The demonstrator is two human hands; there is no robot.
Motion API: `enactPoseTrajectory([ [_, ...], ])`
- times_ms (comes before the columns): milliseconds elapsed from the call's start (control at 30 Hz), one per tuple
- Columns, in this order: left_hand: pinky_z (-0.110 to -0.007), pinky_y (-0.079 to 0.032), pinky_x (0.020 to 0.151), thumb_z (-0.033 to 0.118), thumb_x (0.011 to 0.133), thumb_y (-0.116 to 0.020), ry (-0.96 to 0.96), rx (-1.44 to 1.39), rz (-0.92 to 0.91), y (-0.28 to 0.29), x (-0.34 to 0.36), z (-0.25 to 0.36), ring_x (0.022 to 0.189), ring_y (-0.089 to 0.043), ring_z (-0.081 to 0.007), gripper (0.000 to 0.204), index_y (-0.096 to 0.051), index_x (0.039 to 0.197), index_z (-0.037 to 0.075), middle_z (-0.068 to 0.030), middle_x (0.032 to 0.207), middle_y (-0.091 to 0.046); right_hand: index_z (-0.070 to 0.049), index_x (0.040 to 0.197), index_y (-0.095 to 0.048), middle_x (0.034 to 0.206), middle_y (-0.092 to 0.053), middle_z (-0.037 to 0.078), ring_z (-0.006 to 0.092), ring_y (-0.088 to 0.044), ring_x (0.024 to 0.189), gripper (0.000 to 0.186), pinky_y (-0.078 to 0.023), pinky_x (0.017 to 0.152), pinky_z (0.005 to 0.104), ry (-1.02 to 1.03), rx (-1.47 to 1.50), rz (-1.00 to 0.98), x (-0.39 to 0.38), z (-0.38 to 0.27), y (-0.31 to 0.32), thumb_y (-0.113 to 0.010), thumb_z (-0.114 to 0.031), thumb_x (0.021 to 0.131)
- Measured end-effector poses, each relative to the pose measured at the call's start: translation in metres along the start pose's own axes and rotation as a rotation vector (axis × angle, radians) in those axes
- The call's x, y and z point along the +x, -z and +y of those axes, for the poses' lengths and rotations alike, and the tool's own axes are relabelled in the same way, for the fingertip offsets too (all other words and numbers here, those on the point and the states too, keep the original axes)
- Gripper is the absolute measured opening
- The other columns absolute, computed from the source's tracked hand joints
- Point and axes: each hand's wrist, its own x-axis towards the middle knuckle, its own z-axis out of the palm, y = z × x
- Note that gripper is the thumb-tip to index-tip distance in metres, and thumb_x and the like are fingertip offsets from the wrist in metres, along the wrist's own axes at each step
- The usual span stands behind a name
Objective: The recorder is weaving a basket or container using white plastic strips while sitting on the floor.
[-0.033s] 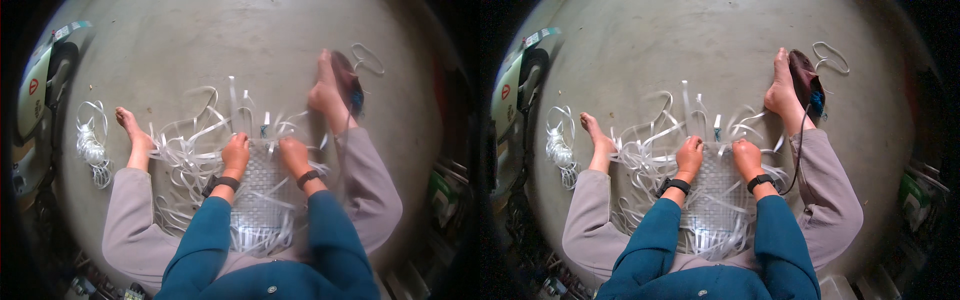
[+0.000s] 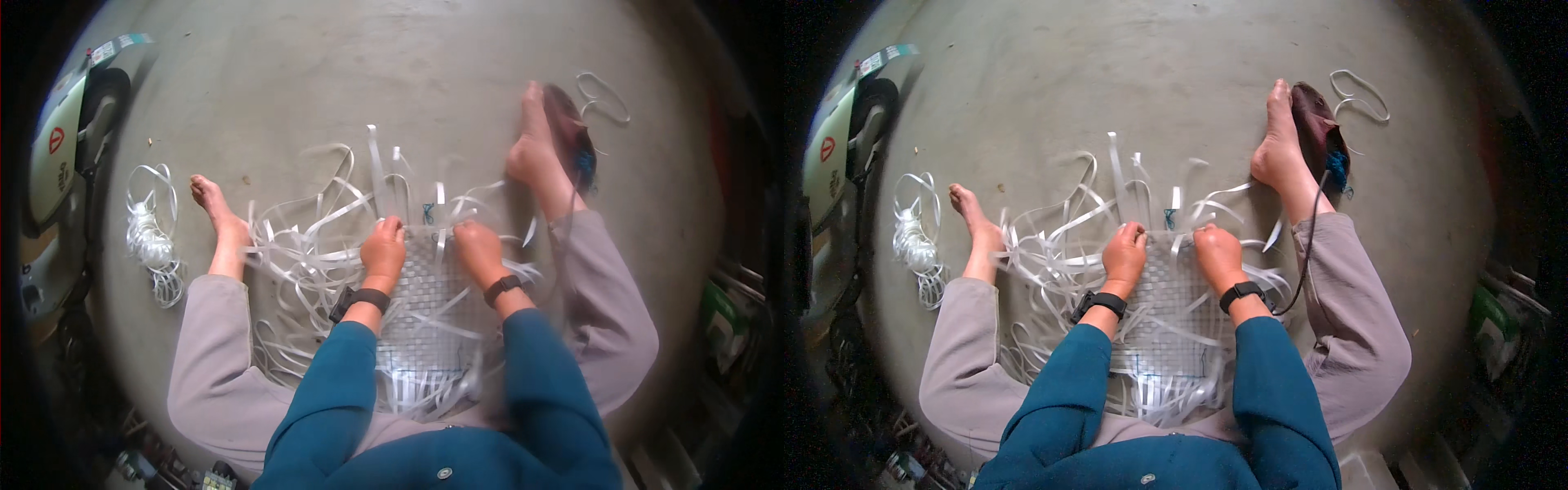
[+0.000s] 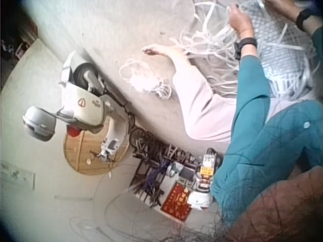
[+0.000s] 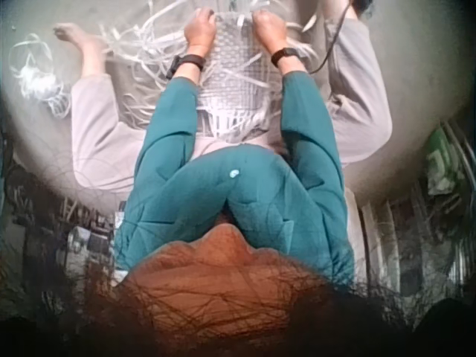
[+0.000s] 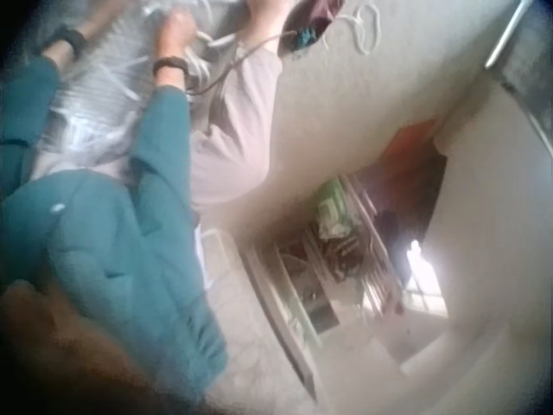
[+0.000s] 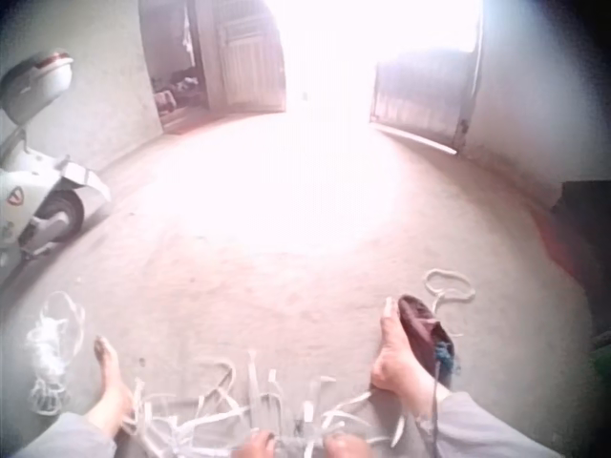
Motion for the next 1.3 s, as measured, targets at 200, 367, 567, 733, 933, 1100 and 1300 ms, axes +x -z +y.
enactPoseTrajectory([
  [200,-0.040,-0.048,0.065,0.015,0.084,-0.069,0.185,-0.081,0.072,0.016,0.022,-0.018,0.074,-0.063,-0.0277,0.011,-0.062,0.093,0.013,-0.0072,0.083,-0.066,-0.007,0.070,-0.065,0.080,-0.065,0.014,0.0317,-0.066,0.074,0.008,-0.055,0.063,0.0428,0.188,0.018,0.037,0.063,-0.013,-0.007,-0.058,-0.007,0.075],
  [367,-0.038,-0.049,0.065,0.016,0.085,-0.069,0.237,-0.124,0.116,0.014,0.029,-0.023,0.073,-0.063,-0.0255,0.012,-0.062,0.093,0.011,-0.0077,0.079,-0.065,-0.007,0.073,-0.064,0.080,-0.063,0.012,0.0322,-0.064,0.078,0.007,-0.052,0.065,0.0440,0.223,-0.016,0.059,0.104,-0.018,-0.010,-0.058,-0.007,0.076],
  [567,-0.038,-0.048,0.064,0.016,0.085,-0.069,0.265,-0.186,0.137,0.016,0.029,-0.025,0.072,-0.062,-0.0246,0.011,-0.062,0.092,0.011,-0.0073,0.077,-0.064,-0.008,0.079,-0.066,0.085,-0.063,0.010,0.0295,-0.063,0.085,0.007,-0.054,0.071,0.0404,0.189,-0.092,0.004,0.101,-0.026,0.005,-0.061,-0.007,0.074],
  [733,-0.037,-0.049,0.065,0.016,0.085,-0.067,0.242,-0.179,0.145,0.023,0.025,-0.025,0.073,-0.063,-0.0253,0.011,-0.062,0.094,0.012,-0.0078,0.081,-0.064,-0.008,0.078,-0.061,0.081,-0.057,0.010,0.0294,-0.058,0.085,0.005,-0.049,0.070,0.0383,0.254,0.037,0.262,0.075,-0.061,0.037,-0.061,-0.006,0.073],
  [933,-0.039,-0.050,0.067,0.014,0.085,-0.066,0.208,-0.206,0.162,0.017,0.026,-0.024,0.076,-0.064,-0.0268,0.011,-0.062,0.095,0.012,-0.0086,0.086,-0.065,-0.006,0.083,-0.058,0.080,-0.057,0.013,0.0346,-0.061,0.075,0.006,-0.051,0.064,0.0476,0.254,0.298,0.050,0.039,-0.089,0.000,-0.061,-0.007,0.078],
  [1100,-0.038,-0.050,0.066,0.014,0.085,-0.067,0.232,-0.217,0.150,0.020,0.026,-0.021,0.076,-0.064,-0.0272,0.012,-0.062,0.096,0.012,-0.0087,0.086,-0.065,-0.006,0.113,-0.067,0.102,-0.068,0.020,0.0399,-0.065,0.091,0.030,-0.052,0.078,0.0464,-0.136,0.383,-0.181,0.050,-0.084,-0.029,-0.059,-0.009,0.084],
  [1300,-0.039,-0.050,0.066,0.014,0.084,-0.068,0.260,-0.208,0.129,0.023,0.026,-0.023,0.075,-0.064,-0.0270,0.013,-0.062,0.095,0.012,-0.0083,0.085,-0.065,-0.005,0.107,-0.063,0.096,-0.068,0.022,0.0411,-0.064,0.091,0.027,-0.051,0.078,0.0496,-0.159,0.565,-0.088,0.066,-0.088,-0.032,-0.063,-0.011,0.081],
])
